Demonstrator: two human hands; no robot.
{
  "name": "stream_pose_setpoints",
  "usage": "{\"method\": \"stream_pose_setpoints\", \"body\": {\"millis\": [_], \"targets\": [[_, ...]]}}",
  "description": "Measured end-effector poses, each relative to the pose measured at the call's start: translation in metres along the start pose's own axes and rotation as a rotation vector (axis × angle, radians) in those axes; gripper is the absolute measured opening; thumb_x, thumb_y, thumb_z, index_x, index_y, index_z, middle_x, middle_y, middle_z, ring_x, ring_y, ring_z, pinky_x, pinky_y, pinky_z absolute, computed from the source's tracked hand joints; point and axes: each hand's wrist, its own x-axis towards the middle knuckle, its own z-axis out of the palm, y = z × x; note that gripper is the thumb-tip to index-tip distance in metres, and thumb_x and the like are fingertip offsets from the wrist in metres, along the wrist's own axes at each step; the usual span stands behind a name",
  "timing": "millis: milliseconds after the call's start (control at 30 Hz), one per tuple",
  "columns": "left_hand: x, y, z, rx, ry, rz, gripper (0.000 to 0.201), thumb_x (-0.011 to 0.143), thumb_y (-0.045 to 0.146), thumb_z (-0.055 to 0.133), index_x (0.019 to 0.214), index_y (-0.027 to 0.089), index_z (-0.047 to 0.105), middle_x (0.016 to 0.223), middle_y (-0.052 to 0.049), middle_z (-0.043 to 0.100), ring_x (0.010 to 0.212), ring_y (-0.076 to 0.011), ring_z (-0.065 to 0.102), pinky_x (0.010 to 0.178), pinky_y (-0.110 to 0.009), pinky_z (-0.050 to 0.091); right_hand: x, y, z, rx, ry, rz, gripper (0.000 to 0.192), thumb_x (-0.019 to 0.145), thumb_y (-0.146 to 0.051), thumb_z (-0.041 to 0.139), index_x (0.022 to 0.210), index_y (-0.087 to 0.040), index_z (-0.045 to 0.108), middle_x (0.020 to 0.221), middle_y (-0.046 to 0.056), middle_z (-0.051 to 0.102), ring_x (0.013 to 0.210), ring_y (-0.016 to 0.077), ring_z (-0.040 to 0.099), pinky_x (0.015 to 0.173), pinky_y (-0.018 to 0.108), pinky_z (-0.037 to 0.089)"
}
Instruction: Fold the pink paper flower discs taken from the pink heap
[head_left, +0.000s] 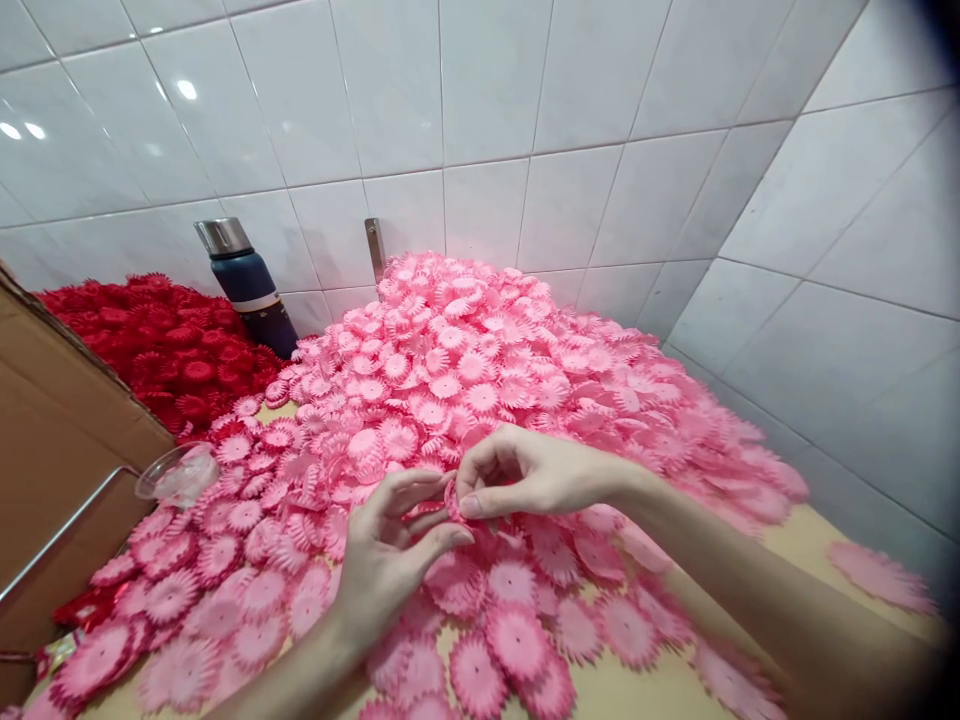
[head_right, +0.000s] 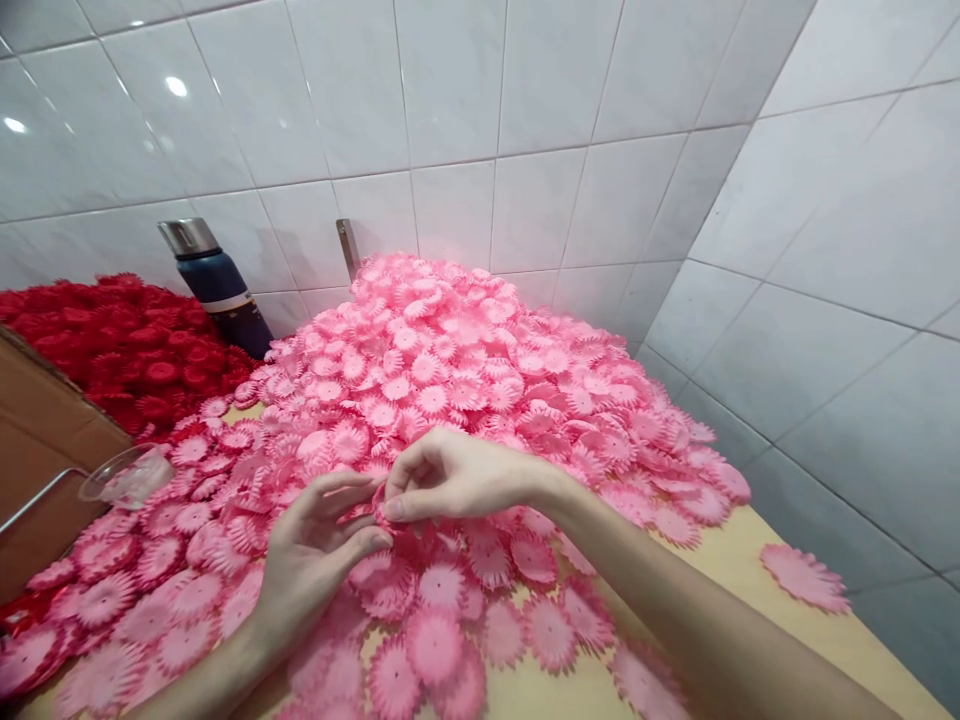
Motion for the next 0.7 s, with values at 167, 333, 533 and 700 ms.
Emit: {"method": "stream_pose_setpoints", "body": {"millis": [167, 333, 533, 700], "targets": [[0.003, 0.002, -0.002, 0.261, -0.031, 0.004, 0.016, 0.077, 0.022, 0.075, 0.066, 0.019, 0.064, 0.096, -0.007, 0.075, 0.107, -0.0262, 0.066, 0.090, -0.036, 0.054, -0.002, -0.006, 0.003, -0.043, 0.041, 0.006, 0.018, 0.084, -0.032, 0.066, 0.084, -0.014, 0.068, 0.075, 0.001, 0.064, 0.062, 0.0091, 0.052, 0.056, 0.022, 0.041], [0.004, 0.008, -0.003, 0.465, -0.067, 0.102, 0.013, 0.083, 0.022, 0.065, 0.072, 0.019, 0.072, 0.098, -0.009, 0.076, 0.099, -0.0259, 0.069, 0.088, -0.037, 0.052, -0.004, -0.006, -0.001, -0.087, 0.052, 0.021, 0.020, 0.084, -0.034, 0.065, 0.084, -0.015, 0.067, 0.074, 0.000, 0.062, 0.062, 0.0097, 0.051, 0.057, 0.023, 0.040], [0.002, 0.011, -0.003, 0.553, -0.061, 0.163, 0.018, 0.087, 0.019, 0.059, 0.071, 0.019, 0.068, 0.114, -0.008, 0.070, 0.107, -0.0227, 0.064, 0.091, -0.035, 0.048, -0.007, -0.006, -0.006, -0.134, 0.062, 0.044, 0.020, 0.087, -0.036, 0.062, 0.083, -0.016, 0.063, 0.077, 0.001, 0.061, 0.067, 0.0115, 0.052, 0.061, 0.025, 0.041], [0.002, 0.011, -0.005, 0.573, -0.019, 0.237, 0.024, 0.087, 0.015, 0.055, 0.064, 0.019, 0.056, 0.116, -0.006, 0.065, 0.110, -0.0209, 0.060, 0.089, -0.031, 0.048, -0.015, -0.008, -0.019, -0.253, 0.094, 0.041, 0.021, 0.089, -0.033, 0.057, 0.076, -0.017, 0.055, 0.069, -0.002, 0.052, 0.061, 0.0104, 0.044, 0.056, 0.024, 0.035]]}}
